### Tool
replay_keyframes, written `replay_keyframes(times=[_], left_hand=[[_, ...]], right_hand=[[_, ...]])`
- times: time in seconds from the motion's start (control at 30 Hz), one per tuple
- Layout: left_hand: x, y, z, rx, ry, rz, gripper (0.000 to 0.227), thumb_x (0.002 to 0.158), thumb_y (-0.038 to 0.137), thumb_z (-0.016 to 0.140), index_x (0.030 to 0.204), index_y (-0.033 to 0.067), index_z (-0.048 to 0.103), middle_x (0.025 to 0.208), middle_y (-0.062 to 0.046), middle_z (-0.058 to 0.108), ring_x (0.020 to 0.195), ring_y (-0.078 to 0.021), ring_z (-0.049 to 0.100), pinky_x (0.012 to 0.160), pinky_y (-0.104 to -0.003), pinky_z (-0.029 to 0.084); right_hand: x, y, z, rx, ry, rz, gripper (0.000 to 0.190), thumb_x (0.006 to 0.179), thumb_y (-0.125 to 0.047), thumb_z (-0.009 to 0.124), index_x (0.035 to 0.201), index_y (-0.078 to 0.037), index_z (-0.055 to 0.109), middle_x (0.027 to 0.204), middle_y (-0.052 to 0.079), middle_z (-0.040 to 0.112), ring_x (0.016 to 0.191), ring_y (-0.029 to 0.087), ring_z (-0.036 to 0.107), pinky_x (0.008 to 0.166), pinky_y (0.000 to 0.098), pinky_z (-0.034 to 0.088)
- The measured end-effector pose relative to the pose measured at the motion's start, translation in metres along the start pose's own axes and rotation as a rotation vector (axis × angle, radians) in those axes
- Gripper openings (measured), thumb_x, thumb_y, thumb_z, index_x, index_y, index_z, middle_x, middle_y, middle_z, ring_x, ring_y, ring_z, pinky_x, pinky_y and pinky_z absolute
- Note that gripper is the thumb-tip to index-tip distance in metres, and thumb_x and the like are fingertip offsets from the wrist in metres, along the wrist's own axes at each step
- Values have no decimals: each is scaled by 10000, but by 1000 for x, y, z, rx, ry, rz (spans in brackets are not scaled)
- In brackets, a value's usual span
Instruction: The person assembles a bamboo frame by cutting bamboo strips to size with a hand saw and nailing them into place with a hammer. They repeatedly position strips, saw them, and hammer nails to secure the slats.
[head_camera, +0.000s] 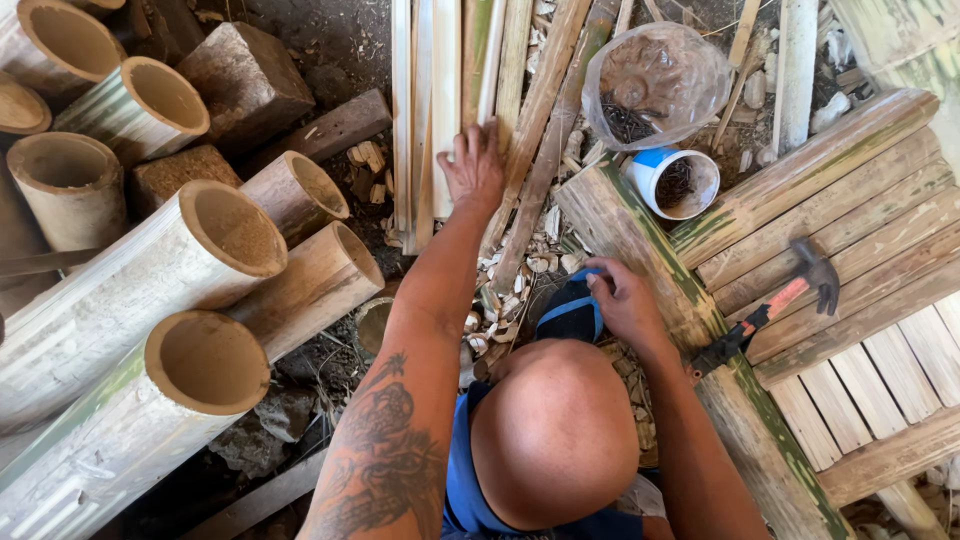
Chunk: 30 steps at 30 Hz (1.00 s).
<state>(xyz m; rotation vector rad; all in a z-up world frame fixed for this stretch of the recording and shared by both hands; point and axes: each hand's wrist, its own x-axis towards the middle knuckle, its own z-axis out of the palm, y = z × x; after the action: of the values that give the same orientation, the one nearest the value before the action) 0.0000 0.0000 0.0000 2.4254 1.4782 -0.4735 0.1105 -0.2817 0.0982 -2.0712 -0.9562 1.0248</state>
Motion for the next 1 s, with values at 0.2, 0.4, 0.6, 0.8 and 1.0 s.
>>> replay_keyframes(times=[0.2,0.4,0.6,0.8,1.0], left_hand=[[10,10,4,-46,42,-61,452,1048,352,509,1460,171,464,1501,-139,415,1392,-274,376,1169,-593,303],[39,21,29,-447,164,-270,338,1001,324,553,1241,94,617,1329,-183,559,1237,-333,528,1054,-474,458],[3,-17,-7,-1169,51,-70,598,1054,507,503,1380,6,509,1045,-267,677,878,-373,637,765,-526,495],[-43,29,-105,-1277,258,869,775,1126,497,499,1628,21,150,1477,-195,412,1278,-241,481,901,-465,555],[-84,146,-209,-1199,300,889,341,1133,273,584,1403,78,509,1135,-135,756,940,-198,726,841,-364,607]], right_hand=[[-13,3,-13,-22,56,105,290,972,-190,648,1243,-93,686,943,123,752,814,191,707,741,336,551],[-7,5,-2,87,25,-5,278,979,-172,649,1231,-60,679,933,127,748,817,196,692,757,338,555],[-20,2,-26,71,69,32,296,973,-174,644,1250,-77,673,942,115,761,818,165,728,762,313,564],[-45,-7,-51,91,165,-60,296,982,-150,633,1262,-59,661,959,114,752,820,177,726,750,328,564],[-89,-26,-83,180,364,-132,264,1017,-142,611,1264,-64,662,945,102,755,840,151,732,747,310,566]])
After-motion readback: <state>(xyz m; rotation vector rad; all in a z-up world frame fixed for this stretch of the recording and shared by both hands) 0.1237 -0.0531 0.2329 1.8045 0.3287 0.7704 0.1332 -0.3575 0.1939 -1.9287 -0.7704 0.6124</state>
